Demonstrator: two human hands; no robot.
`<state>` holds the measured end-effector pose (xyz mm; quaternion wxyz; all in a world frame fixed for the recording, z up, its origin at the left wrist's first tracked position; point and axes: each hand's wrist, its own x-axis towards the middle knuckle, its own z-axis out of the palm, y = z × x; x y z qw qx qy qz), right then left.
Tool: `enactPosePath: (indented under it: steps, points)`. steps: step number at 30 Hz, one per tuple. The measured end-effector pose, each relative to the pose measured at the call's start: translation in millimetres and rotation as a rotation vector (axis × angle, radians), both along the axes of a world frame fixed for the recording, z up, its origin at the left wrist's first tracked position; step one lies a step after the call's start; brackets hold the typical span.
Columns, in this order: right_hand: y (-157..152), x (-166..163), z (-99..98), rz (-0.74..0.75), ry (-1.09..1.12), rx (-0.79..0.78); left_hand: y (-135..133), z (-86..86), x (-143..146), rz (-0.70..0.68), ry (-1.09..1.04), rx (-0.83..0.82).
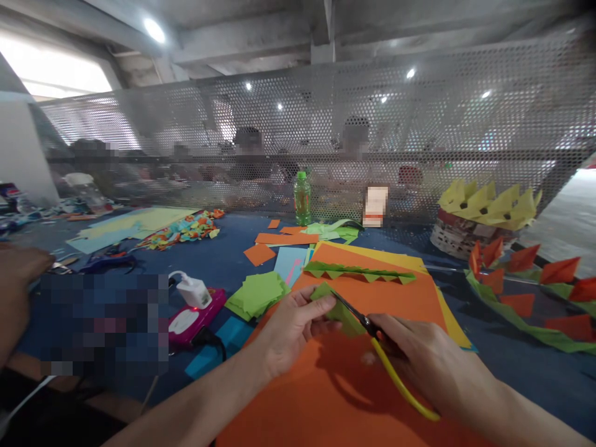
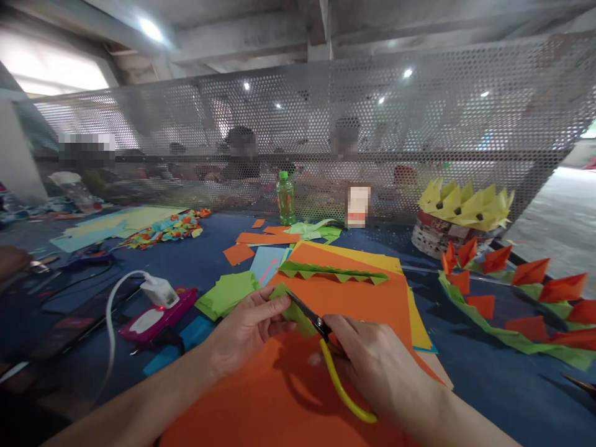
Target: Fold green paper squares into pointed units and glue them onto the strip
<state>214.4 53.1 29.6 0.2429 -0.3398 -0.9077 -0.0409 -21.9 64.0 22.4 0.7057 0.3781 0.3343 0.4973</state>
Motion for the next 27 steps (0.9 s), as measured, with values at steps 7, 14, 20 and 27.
enactPosePath:
  steps: [7,14,20,27]
  points:
    - [-0.6,1.7,-1.2,-0.008,0.009,0.039,-0.7,-1.0,-0.9,-0.001,0.012,0.005]
    - [-2.3,0.8,-0.5,-0.035,0.020,0.070,-1.7,-0.4,-2.3,0.003,0.063,0.017]
    - [-0.6,0.4,-1.4,-0.025,0.002,0.050,1.8,-1.2,-5.7,0.081,0.070,0.065]
    - [-2.9,-0.5,-0.2,-0.043,-0.011,0.049,3.8,-4.6,-6.8,0.073,0.082,0.093]
